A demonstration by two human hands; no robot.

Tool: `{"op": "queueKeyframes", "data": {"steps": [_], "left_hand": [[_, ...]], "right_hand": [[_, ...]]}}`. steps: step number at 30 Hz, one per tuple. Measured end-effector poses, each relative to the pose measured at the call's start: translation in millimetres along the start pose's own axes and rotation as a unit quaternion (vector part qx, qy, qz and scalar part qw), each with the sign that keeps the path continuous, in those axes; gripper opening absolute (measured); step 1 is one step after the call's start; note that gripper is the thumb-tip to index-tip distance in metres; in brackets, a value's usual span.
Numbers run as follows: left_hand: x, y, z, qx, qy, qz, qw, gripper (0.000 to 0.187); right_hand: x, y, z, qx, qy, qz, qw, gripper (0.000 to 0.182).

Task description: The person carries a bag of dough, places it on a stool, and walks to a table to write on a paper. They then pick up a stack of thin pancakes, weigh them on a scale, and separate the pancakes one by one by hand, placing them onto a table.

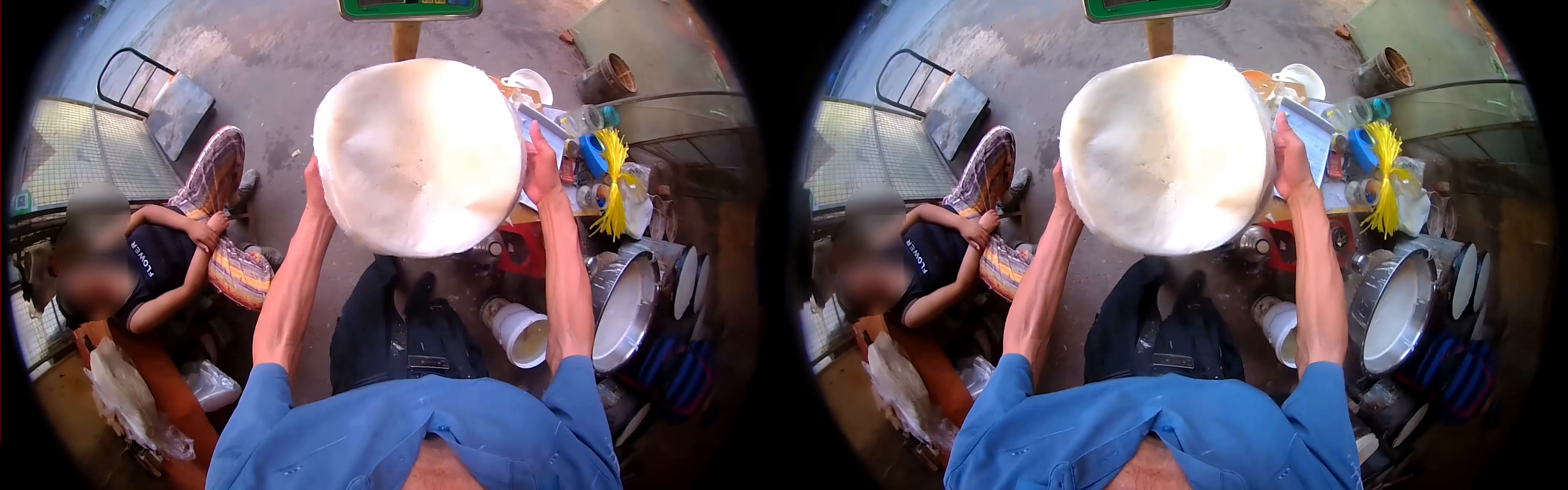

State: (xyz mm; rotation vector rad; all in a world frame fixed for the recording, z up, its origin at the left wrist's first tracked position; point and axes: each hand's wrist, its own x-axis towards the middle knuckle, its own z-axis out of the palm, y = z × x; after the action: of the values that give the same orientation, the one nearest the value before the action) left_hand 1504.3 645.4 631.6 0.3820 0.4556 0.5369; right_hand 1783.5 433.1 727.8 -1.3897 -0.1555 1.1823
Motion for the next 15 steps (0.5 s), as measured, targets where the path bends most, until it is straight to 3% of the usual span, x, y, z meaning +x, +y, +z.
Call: {"op": "queueKeyframes", "data": {"steps": [2, 3, 5, 6, 7, 9, 10, 12, 13, 15], "left_hand": [[26.1, -1.9, -36.9, 0.067, 0.027, -0.004, 0.997, 0.060], [26.6, 1.4, -40.5, 0.042, 0.066, -0.023, 0.997, 0.061], [2.8, 7.5, -46.5, -0.008, 0.147, -0.057, 0.987, 0.062], [-11.7, 11.2, -64.1, 0.023, 0.194, -0.049, 0.979, 0.066], [-34.2, 12.2, -85.9, 0.052, 0.244, -0.040, 0.968, 0.069], [-77.5, 10.0, -103.1, 0.047, 0.330, -0.036, 0.942, 0.070], [-100.0, 2.0, -123.7, 0.036, 0.360, -0.047, 0.931, 0.068], [-149.4, -24.3, -170.0, 0.035, 0.408, -0.081, 0.909, 0.064], [-172.6, -39.0, -184.9, 0.044, 0.426, -0.101, 0.898, 0.061], [-210.3, -64.9, -193.9, 0.088, 0.458, -0.168, 0.868, 0.054]], "right_hand": [[21.2, 8.6, -22.2, -0.112, 0.103, 0.054, 0.987, 0.083], [19.3, 14.5, -19.2, -0.174, 0.212, 0.026, 0.961, 0.085], [36.0, 55.4, -91.3, -0.205, 0.294, 0.007, 0.934, 0.084], [23.6, 67.7, -109.5, -0.228, 0.319, 0.007, 0.920, 0.076], [2.4, 84.8, -101.7, -0.172, 0.353, -0.064, 0.917, 0.064], [-37.2, 122.7, -113.7, -0.174, 0.348, -0.001, 0.921, 0.042], [-56.0, 145.4, -109.9, -0.109, 0.345, 0.005, 0.932, 0.039], [-98.7, 196.4, -110.2, -0.030, 0.277, 0.130, 0.951, 0.041], [-115.7, 228.8, -113.2, -0.094, 0.272, 0.219, 0.932, 0.044], [-161.5, 283.6, -105.2, -0.218, 0.272, 0.260, 0.901, 0.052]]}}
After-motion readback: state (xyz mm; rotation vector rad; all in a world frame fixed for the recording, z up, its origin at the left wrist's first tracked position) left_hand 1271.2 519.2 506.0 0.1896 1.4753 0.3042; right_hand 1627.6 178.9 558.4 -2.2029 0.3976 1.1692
